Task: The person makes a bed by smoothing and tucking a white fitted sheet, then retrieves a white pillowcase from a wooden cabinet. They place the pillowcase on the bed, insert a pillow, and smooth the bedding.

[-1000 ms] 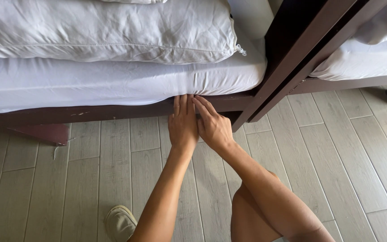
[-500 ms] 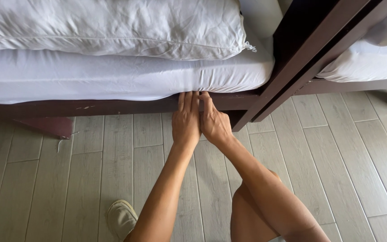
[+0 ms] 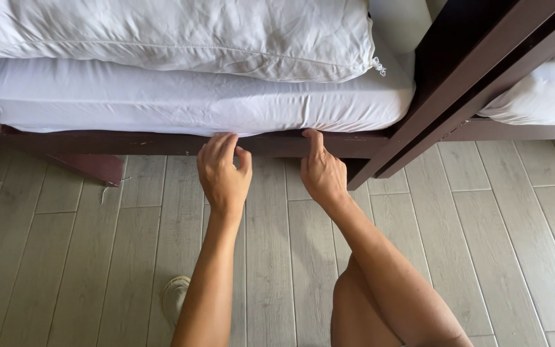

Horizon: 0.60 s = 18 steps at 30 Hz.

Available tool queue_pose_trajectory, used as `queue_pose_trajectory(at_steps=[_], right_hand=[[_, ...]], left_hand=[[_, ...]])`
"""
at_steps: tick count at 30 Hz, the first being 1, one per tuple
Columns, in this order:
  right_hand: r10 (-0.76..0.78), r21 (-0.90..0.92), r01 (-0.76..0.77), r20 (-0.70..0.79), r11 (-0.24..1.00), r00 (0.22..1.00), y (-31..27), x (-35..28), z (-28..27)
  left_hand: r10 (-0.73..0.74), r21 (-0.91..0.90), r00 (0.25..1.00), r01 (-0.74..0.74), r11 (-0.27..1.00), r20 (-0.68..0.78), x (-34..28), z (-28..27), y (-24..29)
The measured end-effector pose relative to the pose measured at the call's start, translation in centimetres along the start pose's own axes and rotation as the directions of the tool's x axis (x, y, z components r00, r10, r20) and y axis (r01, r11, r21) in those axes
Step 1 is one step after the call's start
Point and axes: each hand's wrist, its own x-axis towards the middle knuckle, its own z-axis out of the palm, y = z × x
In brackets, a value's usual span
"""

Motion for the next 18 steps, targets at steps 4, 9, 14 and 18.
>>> queue_pose_trajectory(at_steps=[4,9,14,18], right_hand=[[-0.068,0.018,0.069,-0.055,0.997,0.996,0.4,-0.1,0.3],[-0.068,0.015,0.069,-0.041,0.998,0.997,-0.1,-0.2,0.0],[-0.027,0.007,0.026,0.012,1.0,1.0,0.0,-0.3,-0.2],[0.008,-0.01,-0.008,0.057,1.0,0.998,-0.2,-0.3,-0.5]], left_hand=[[0.006,0.061,0.999,-0.009,0.998,0.051,0.6,-0.4,1.3],[-0.162,0.155,0.947,0.122,0.98,0.279,2.0,0.8,0.8],[-0.134,0.26,0.94,0.051,0.964,0.315,1.4,1.8,1.2],[-0.145,0.145,0.926,0.099,0.984,0.348,1.3,1.9,-0.5]])
